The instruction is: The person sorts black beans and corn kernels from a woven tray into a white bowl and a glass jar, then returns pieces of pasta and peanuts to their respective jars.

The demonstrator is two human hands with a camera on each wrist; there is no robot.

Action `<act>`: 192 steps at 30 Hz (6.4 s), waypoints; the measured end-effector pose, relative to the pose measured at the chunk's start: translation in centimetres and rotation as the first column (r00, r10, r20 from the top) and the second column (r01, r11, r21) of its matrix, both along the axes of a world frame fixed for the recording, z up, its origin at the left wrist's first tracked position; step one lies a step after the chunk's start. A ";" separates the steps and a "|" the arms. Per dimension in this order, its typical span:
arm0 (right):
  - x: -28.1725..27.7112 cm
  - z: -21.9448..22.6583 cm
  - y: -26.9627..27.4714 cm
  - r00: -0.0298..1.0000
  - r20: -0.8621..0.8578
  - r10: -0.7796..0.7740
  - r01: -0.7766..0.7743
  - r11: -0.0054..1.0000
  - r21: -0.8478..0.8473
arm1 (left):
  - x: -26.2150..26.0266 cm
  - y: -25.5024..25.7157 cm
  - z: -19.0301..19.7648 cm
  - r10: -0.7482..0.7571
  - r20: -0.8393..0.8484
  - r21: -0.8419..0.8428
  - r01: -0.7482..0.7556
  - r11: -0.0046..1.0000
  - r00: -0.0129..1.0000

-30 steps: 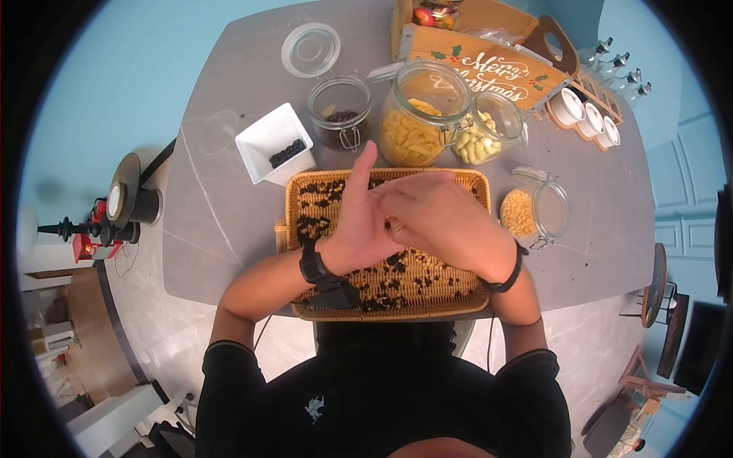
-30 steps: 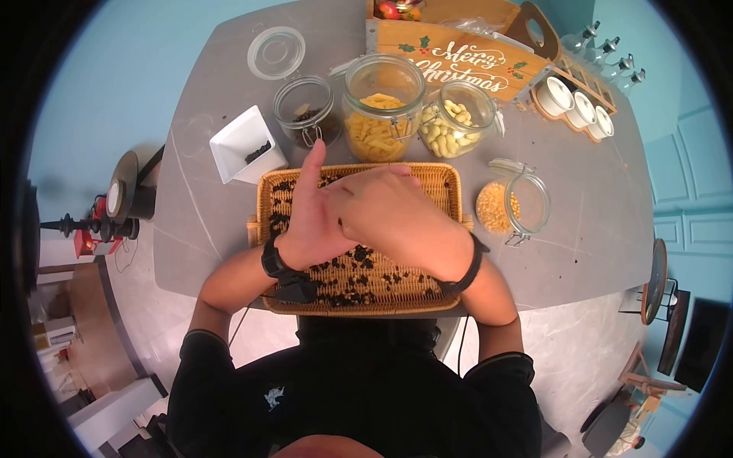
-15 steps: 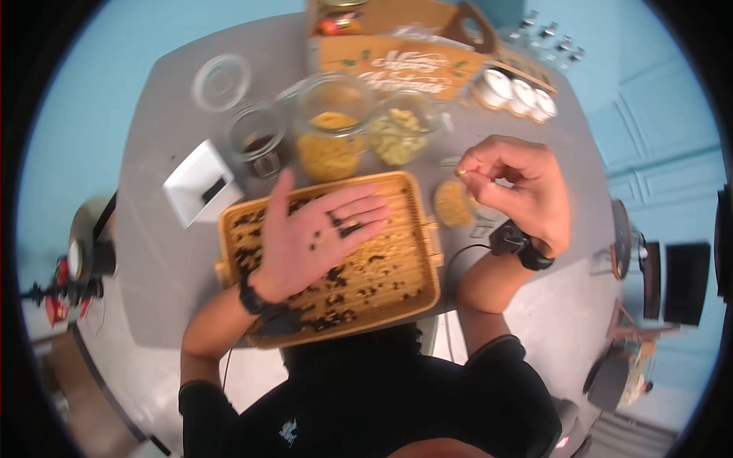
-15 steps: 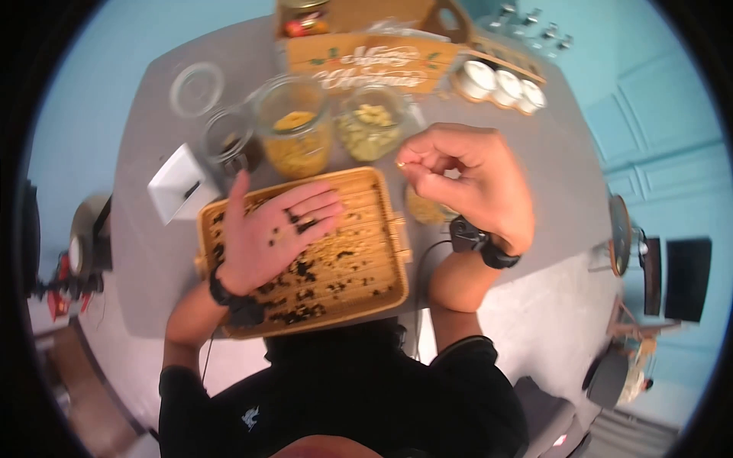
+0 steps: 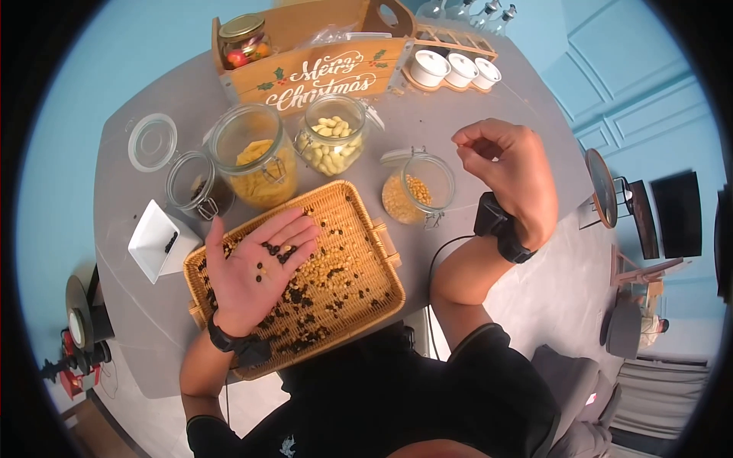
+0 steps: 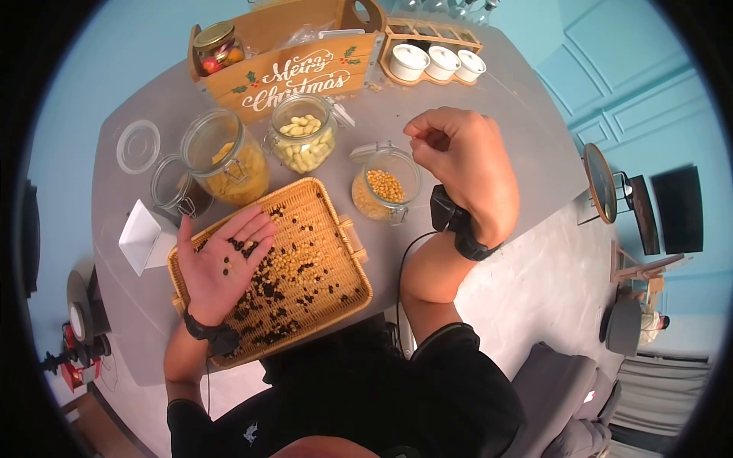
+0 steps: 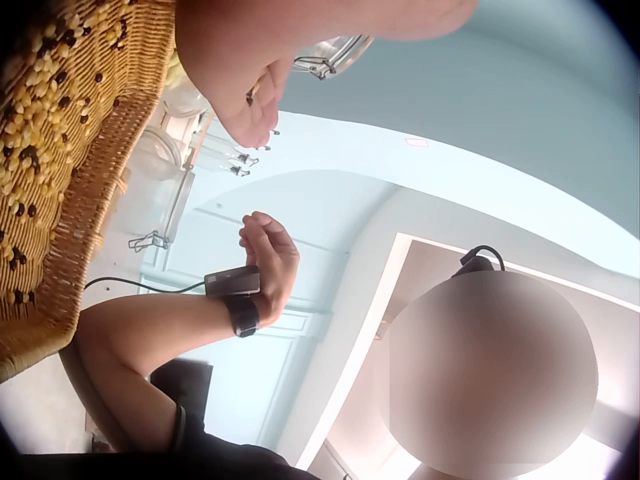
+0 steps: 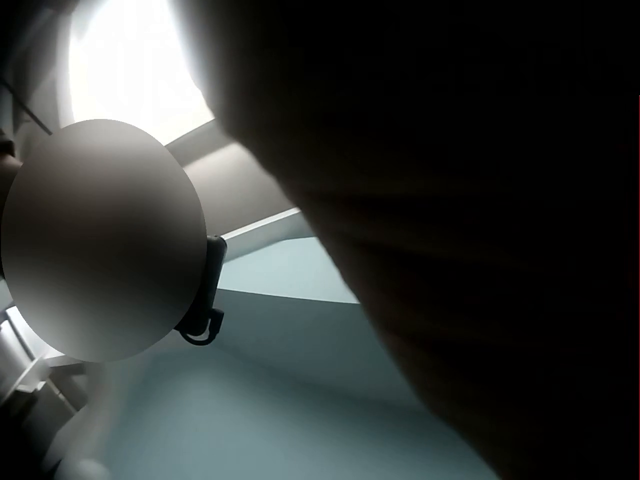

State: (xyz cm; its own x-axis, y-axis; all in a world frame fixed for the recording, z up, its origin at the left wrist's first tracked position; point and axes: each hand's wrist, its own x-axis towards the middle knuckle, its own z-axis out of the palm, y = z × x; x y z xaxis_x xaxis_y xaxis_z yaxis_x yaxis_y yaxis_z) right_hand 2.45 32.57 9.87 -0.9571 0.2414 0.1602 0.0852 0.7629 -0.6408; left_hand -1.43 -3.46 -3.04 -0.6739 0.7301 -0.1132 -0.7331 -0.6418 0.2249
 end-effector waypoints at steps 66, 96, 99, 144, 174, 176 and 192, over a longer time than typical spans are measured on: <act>-2.7 -3.4 -16.3 0.629 -0.150 0.763 -0.737 0.647 0.195 | 0.2 0.0 -0.8 0.010 -0.085 0.075 -0.003 0.997 0.996; -1.4 -1.0 -3.3 0.998 0.028 0.049 -0.052 0.986 0.159 | 0.2 -0.1 -0.1 -0.026 -0.102 0.009 0.027 1.000 0.994; -1.1 -1.1 -0.8 0.998 0.035 0.053 -0.057 0.991 0.119 | 0.6 0.0 -0.6 -0.010 -0.200 -0.127 -0.016 0.992 0.980; 1.5 0.8 -7.8 0.960 0.008 0.278 -0.276 0.948 0.158 | -5.6 -11.1 4.9 0.800 -0.032 0.157 -0.788 0.596 0.599; 1.8 0.8 -8.3 0.948 0.007 0.318 -0.315 0.935 0.163 | -10.0 -16.3 3.3 0.764 -0.319 -0.035 -0.812 0.583 0.562; 1.8 0.8 -8.3 0.946 0.002 0.323 -0.319 0.934 0.163 | -9.8 -16.0 3.6 0.775 -0.334 -0.074 -0.834 0.546 0.537; 1.7 0.7 -8.5 0.940 0.010 0.341 -0.338 0.928 0.157 | -10.0 -15.9 3.1 0.790 -0.388 -0.085 -0.872 0.482 0.474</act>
State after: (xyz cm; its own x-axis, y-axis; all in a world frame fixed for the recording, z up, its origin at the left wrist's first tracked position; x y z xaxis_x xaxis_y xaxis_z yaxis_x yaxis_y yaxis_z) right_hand 4.18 24.06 10.61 -0.9742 -0.1262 0.1869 -0.2062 0.8337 -0.5123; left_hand -11.42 -19.34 0.09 -0.9700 -0.2237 0.0953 0.2389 -0.8037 0.5450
